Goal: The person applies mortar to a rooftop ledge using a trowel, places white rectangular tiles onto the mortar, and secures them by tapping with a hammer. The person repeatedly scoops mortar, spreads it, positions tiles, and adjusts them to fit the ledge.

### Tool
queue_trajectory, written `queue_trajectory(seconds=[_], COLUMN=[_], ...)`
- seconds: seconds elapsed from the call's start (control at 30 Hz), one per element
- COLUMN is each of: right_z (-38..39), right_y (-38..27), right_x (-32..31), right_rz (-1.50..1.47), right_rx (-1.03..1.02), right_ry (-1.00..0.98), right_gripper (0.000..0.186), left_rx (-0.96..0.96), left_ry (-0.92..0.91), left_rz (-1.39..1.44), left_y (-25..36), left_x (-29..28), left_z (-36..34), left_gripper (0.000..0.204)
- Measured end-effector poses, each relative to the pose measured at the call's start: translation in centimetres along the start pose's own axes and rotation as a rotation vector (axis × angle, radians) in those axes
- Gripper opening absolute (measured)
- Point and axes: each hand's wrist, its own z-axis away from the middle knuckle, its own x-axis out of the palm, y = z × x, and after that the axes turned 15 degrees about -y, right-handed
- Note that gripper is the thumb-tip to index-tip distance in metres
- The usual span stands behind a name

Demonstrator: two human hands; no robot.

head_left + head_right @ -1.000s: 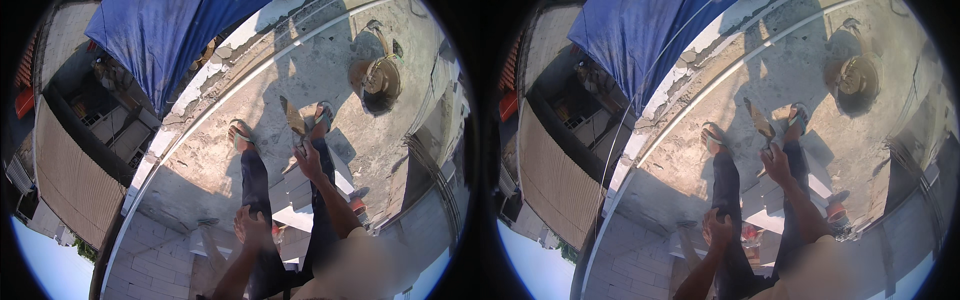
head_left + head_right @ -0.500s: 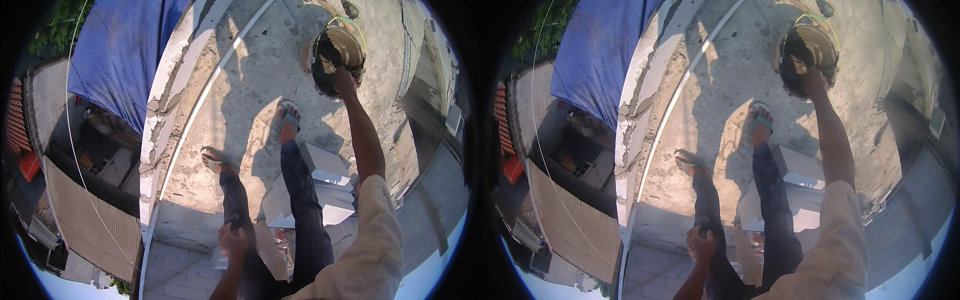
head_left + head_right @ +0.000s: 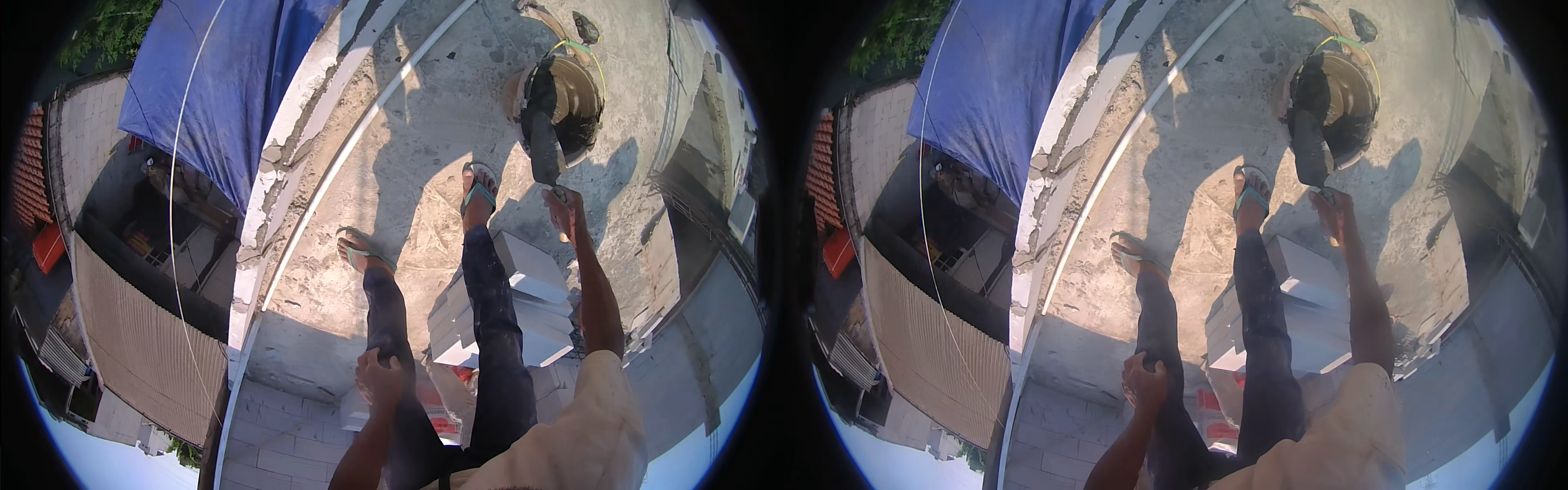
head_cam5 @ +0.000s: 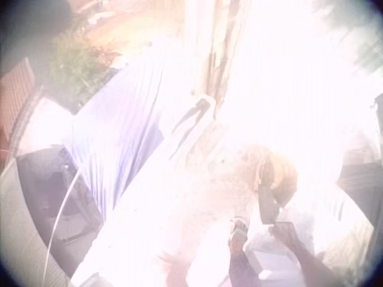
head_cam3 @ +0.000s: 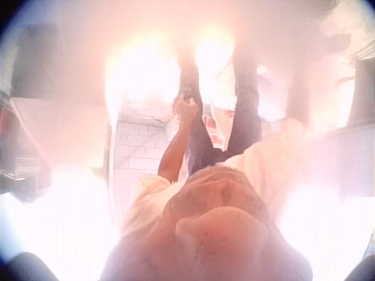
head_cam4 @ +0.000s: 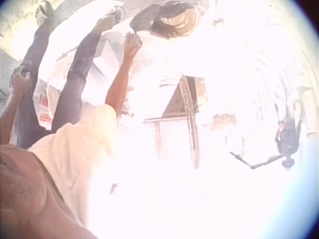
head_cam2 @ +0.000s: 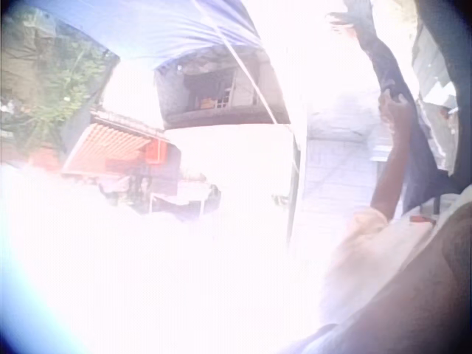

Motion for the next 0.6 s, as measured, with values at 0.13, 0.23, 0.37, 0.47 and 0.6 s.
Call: queue_trajectory(seconds=[0.13, 0.23, 0.37, 0.47, 0.6], right_z=[1.3, 2.5, 1.7, 0.7, -1.0], right_y=[-2.7, -7.0, -11.0, -13.7, -15.8], right_x=[11.1, 20.8, 35.7, 41.8, 48.0], right_rz=[0.095, 0.029, 0.571, 1.028, 1.494], right_rx=[-0.269, -0.329, -0.958, -0.86, -1.005], right_ry=[-0.218, -0.493, -0.307, -0.309, -0.159], right_gripper=[0.02, 0.021, 0.029, 0.033, 0.05], left_rx=[-0.062, -0.088, -0.111, -0.093, -0.087], left_ry=[-0.006, -0.045, -0.068, -0.078, -0.07], left_rz=[0.052, 0.102, 0.198, 0.256, 0.317], left_y=[-1.2, -2.6, -4.5, -5.6, -6.7], left_x=[-0.7, -0.9, -0.1, 0.5, 0.5], left_z=[-0.2, -0.5, -0.6, -1.1, -1.2], left_gripper=[0.047, 0.048, 0.047, 0.047, 0.048])
